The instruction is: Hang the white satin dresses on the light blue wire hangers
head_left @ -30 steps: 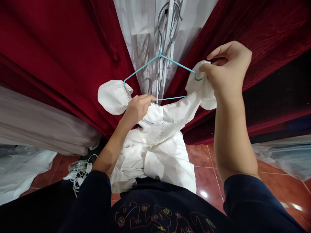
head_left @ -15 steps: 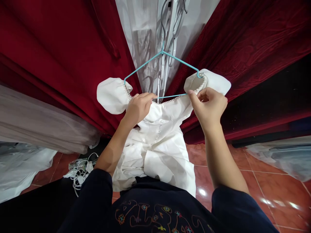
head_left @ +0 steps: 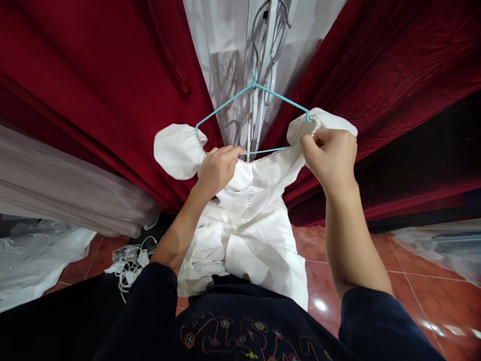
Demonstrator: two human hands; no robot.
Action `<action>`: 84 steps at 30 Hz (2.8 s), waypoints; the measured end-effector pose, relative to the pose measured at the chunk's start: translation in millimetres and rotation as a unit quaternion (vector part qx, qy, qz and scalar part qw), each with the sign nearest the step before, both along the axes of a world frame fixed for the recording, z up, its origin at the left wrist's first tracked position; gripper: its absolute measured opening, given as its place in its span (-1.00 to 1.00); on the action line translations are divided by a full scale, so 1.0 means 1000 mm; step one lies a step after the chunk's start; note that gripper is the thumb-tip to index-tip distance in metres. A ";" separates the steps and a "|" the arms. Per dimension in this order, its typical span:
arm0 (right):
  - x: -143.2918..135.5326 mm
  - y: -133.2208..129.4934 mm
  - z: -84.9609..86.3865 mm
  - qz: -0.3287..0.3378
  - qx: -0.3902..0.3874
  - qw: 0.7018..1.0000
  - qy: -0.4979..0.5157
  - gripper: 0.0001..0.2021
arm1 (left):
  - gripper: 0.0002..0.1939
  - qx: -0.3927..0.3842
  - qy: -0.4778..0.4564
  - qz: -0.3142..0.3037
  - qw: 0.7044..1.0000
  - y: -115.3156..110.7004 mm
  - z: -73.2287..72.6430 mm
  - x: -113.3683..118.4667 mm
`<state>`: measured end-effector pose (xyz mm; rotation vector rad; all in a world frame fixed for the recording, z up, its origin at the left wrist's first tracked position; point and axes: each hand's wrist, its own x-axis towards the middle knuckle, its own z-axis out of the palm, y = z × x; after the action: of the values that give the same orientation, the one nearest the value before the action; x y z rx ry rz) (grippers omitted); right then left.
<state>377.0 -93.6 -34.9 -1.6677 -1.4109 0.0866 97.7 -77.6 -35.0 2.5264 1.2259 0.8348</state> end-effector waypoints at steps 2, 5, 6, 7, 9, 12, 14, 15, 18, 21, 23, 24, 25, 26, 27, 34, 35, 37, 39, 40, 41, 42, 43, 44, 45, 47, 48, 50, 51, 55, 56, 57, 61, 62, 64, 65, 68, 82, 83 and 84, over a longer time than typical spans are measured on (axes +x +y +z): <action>-0.005 0.002 0.002 0.039 0.024 0.999 0.000 -0.48 | -0.57 -0.001 -0.007 -0.003 1.000 0.000 -0.002 0.002; -0.018 -0.002 0.010 0.090 0.094 0.990 0.062 -0.48 | -0.59 -0.003 -0.020 -0.003 1.000 -0.002 -0.006 0.006; -0.024 -0.005 0.012 0.094 0.120 0.984 0.091 -0.46 | -0.59 -0.002 -0.025 -0.002 1.000 -0.003 -0.007 0.007; -0.029 -0.008 0.013 0.096 0.145 0.978 0.115 -0.45 | -0.60 -0.001 -0.030 -0.002 1.000 -0.003 -0.008 0.007; -0.040 -0.013 0.010 0.125 0.178 0.970 0.110 -0.48 | -0.60 0.001 -0.039 -0.007 0.999 -0.003 -0.008 0.006; -0.054 -0.013 -0.012 0.235 0.161 0.958 -0.025 -0.65 | -0.61 0.000 -0.045 -0.022 0.999 0.000 -0.007 0.004; -0.060 -0.007 -0.032 0.262 0.137 0.948 -0.116 -0.66 | -0.63 0.004 -0.054 -0.028 0.998 0.000 -0.010 0.004; -0.063 -0.004 -0.042 0.254 0.136 0.947 -0.142 -0.66 | -0.64 0.012 -0.067 -0.026 0.997 -0.002 -0.013 0.005; -0.071 0.006 -0.062 0.208 0.165 0.954 -0.139 -0.73 | -0.68 0.078 -0.158 0.056 0.983 -0.013 -0.029 0.011; -0.083 0.012 -0.068 0.183 0.202 0.957 -0.100 -0.75 | -0.76 0.194 -0.258 0.215 0.922 -0.017 -0.044 0.013; -0.092 0.015 -0.069 0.178 0.218 0.955 -0.092 -0.76 | -0.60 0.261 -0.287 0.274 0.880 -0.009 -0.049 0.006; -0.097 0.016 -0.070 0.178 0.221 0.955 -0.092 -0.76 | -0.52 0.280 -0.292 0.286 0.869 -0.002 -0.050 0.001; -0.101 0.016 -0.070 0.176 0.219 0.955 -0.093 -0.77 | -0.48 0.285 -0.294 0.288 0.866 0.006 -0.049 -0.004; -0.103 0.016 -0.070 0.174 0.216 0.956 -0.094 -0.77 | -0.49 0.280 -0.296 0.286 0.867 0.015 -0.048 -0.010; -0.105 0.016 -0.070 0.170 0.210 0.958 -0.095 -0.76 | -0.53 0.270 -0.301 0.282 0.870 0.023 -0.045 -0.015; -0.094 0.011 -0.062 0.156 0.192 0.965 -0.084 -0.78 | -0.83 0.215 -0.342 0.263 0.876 0.055 -0.014 -0.053; -0.093 0.010 -0.060 0.160 0.184 0.966 -0.084 -0.78 | -0.83 0.224 -0.353 0.272 0.866 0.059 -0.009 -0.063; -0.091 0.009 -0.057 0.164 0.171 0.968 -0.085 -0.78 | -0.80 0.245 -0.384 0.294 0.841 0.067 -0.001 -0.085; -0.090 0.007 -0.056 0.164 0.165 0.969 -0.083 -0.79 | -0.76 0.253 -0.418 0.309 0.816 0.072 0.001 -0.105; -0.090 0.006 -0.056 0.165 0.166 0.969 -0.081 -0.80 | -0.75 0.246 -0.430 0.312 0.811 0.072 -0.002 -0.113; -0.090 0.005 -0.056 0.165 0.167 0.969 -0.080 -0.81 | -0.75 0.228 -0.437 0.311 0.812 0.069 -0.006 -0.118; -0.090 0.004 -0.056 0.163 0.167 0.969 -0.079 -0.82 | -0.75 0.197 -0.440 0.308 0.820 0.065 -0.011 -0.120; -0.089 0.003 -0.057 0.161 0.166 0.970 -0.079 -0.82 | -0.77 0.159 -0.442 0.304 0.829 0.059 -0.018 -0.120; -0.088 0.003 -0.057 0.157 0.164 0.971 -0.081 -0.83 | -0.77 0.118 -0.441 0.300 0.838 0.053 -0.024 -0.118; -0.087 0.003 -0.057 0.151 0.159 0.972 -0.083 -0.83 | -0.77 0.080 -0.438 0.299 0.844 0.045 -0.031 -0.115; -0.082 0.004 -0.057 0.143 0.146 0.975 -0.090 -0.83 | -0.76 0.029 -0.433 0.296 0.851 0.033 -0.041 -0.109; -0.080 0.004 -0.056 0.141 0.142 0.975 -0.093 -0.83 | -0.75 0.018 -0.433 0.296 0.851 0.029 -0.043 -0.107; -0.076 0.004 -0.055 0.143 0.137 0.975 -0.101 -0.82 | -0.76 0.005 -0.428 0.300 0.852 0.024 -0.045 -0.106; -0.074 0.004 -0.054 0.144 0.135 0.975 -0.104 -0.82 | -0.79 0.000 -0.421 0.305 0.854 0.023 -0.043 -0.106; -0.072 0.004 -0.052 0.146 0.126 0.975 -0.109 -0.82 | -0.84 -0.013 -0.362 0.333 0.870 0.023 -0.032 -0.113; -0.073 0.004 -0.051 0.148 0.125 0.975 -0.107 -0.81 | -0.84 -0.007 -0.348 0.343 0.873 0.022 -0.030 -0.115; -0.074 0.004 -0.051 0.152 0.124 0.975 -0.103 -0.81 | -0.84 0.002 -0.336 0.355 0.873 0.021 -0.027 -0.118; -0.079 0.002 -0.047 0.188 0.118 0.972 -0.081 -0.77 | -0.81 0.021 -0.309 0.388 0.868 0.014 -0.026 -0.128; -0.080 0.001 -0.047 0.194 0.117 0.971 -0.079 -0.77 | -0.81 0.018 -0.311 0.379 0.871 0.011 -0.027 -0.128; -0.082 0.001 -0.048 0.192 0.119 0.971 -0.079 -0.76 | -0.82 0.015 -0.316 0.328 0.890 0.002 -0.030 -0.124; -0.082 0.001 -0.049 0.185 0.122 0.972 -0.080 -0.77 | -0.82 0.019 -0.311 0.291 0.905 -0.004 -0.030 -0.119; -0.084 0.003 -0.051 0.167 0.132 0.974 -0.080 -0.78 | -0.82 0.068 -0.273 0.180 0.943 -0.019 -0.025 -0.091; -0.058 -0.012 -0.041 0.129 0.253 0.958 -0.037 -0.72 | -0.63 0.091 -0.073 0.058 0.991 -0.004 -0.023 -0.016; -0.050 -0.008 -0.039 0.079 0.275 0.958 -0.031 -0.75 | -0.62 0.092 -0.069 0.052 0.992 -0.004 -0.024 -0.017; -0.043 -0.003 -0.037 0.037 0.288 0.956 -0.031 -0.77 | -0.62 0.091 -0.066 0.046 0.993 -0.004 -0.025 -0.019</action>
<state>334.0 -96.1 -72.2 -1.1410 -1.3770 -0.3119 79.0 -81.7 -60.2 2.5196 1.2854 1.1662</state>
